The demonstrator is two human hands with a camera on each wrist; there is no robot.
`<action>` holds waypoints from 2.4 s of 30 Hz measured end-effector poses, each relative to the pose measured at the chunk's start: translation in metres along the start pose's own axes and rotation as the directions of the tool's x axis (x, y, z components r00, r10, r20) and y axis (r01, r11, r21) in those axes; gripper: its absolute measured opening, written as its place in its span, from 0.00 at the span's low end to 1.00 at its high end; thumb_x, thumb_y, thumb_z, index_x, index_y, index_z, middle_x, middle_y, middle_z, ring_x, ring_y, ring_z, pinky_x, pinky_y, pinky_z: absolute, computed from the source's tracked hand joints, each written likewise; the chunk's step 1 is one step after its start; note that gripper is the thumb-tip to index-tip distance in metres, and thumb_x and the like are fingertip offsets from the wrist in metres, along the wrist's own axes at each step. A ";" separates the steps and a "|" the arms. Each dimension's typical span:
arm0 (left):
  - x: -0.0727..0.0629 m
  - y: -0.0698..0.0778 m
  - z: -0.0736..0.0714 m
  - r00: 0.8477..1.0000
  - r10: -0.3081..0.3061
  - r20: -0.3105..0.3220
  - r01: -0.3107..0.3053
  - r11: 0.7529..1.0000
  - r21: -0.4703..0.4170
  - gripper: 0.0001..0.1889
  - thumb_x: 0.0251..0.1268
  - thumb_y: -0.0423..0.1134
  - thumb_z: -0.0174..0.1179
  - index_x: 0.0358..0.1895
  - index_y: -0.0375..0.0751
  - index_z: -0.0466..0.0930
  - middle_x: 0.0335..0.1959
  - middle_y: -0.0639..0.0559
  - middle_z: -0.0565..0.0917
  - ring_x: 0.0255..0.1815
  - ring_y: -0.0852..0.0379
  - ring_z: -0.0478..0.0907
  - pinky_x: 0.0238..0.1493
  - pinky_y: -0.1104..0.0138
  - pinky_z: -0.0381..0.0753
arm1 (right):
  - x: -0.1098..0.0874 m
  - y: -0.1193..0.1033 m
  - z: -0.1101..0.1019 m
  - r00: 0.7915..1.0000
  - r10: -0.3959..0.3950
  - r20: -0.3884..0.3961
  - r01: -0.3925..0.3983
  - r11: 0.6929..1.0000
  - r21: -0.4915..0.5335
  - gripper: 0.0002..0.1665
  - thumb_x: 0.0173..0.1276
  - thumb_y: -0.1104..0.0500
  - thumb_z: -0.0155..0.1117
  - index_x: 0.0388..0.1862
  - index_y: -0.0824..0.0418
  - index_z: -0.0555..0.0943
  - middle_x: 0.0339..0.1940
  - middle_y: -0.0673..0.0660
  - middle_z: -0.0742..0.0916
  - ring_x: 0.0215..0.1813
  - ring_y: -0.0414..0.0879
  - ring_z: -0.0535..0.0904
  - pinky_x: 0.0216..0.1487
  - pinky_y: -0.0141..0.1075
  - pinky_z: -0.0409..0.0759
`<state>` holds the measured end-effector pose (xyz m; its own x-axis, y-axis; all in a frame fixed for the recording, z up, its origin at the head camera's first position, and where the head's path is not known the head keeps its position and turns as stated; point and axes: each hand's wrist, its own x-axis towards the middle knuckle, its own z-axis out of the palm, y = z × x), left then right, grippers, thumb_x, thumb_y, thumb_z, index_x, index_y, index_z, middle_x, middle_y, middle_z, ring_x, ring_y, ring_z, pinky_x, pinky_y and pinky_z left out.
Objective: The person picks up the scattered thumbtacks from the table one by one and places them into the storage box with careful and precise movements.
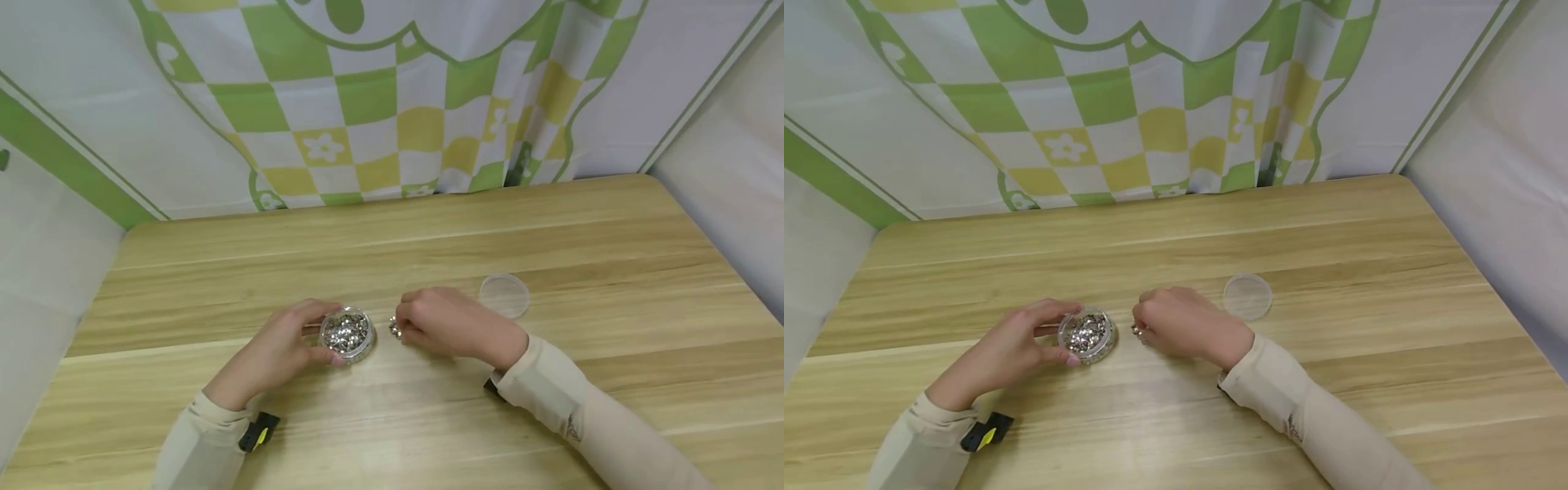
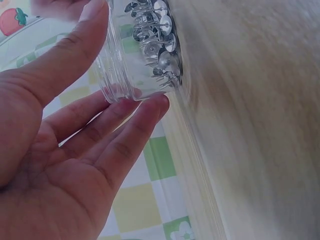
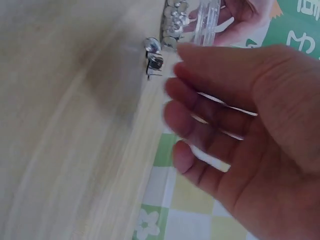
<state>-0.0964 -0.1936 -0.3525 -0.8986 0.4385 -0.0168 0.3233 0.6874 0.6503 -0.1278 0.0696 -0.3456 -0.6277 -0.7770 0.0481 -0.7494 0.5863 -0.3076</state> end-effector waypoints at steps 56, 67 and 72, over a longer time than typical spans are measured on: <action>0.001 0.000 -0.002 1.000 -0.002 0.023 0.002 1.000 -0.006 0.37 0.41 0.42 0.77 0.60 0.36 0.76 0.56 0.43 0.82 0.55 0.45 0.81 0.60 0.51 0.81 | 0.026 -0.008 -0.007 0.997 0.031 -0.069 -0.032 0.999 -0.025 0.06 0.70 0.56 0.62 0.39 0.53 0.85 0.37 0.47 0.85 0.35 0.38 0.80 0.38 0.34 0.83; -0.002 -0.001 -0.002 1.000 -0.007 0.015 0.007 1.000 -0.011 0.37 0.41 0.41 0.77 0.60 0.36 0.76 0.55 0.42 0.83 0.55 0.44 0.82 0.60 0.50 0.81 | 0.020 0.004 0.001 0.997 0.064 0.039 -0.063 0.998 -0.015 0.10 0.67 0.62 0.61 0.26 0.51 0.82 0.28 0.44 0.83 0.31 0.37 0.76 0.32 0.31 0.78; 0.000 -0.001 -0.002 1.000 0.009 0.013 -0.008 1.000 -0.028 0.36 0.41 0.41 0.77 0.60 0.36 0.77 0.56 0.43 0.82 0.54 0.45 0.82 0.58 0.53 0.82 | 0.021 0.004 0.007 0.995 0.073 0.062 -0.071 0.997 -0.031 0.11 0.66 0.62 0.62 0.24 0.51 0.82 0.26 0.45 0.83 0.28 0.37 0.75 0.28 0.30 0.76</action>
<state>-0.0970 -0.1955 -0.3520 -0.8917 0.4521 -0.0212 0.3224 0.6673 0.6714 -0.1423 0.0543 -0.3521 -0.6665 -0.7448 -0.0333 -0.7089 0.6469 -0.2809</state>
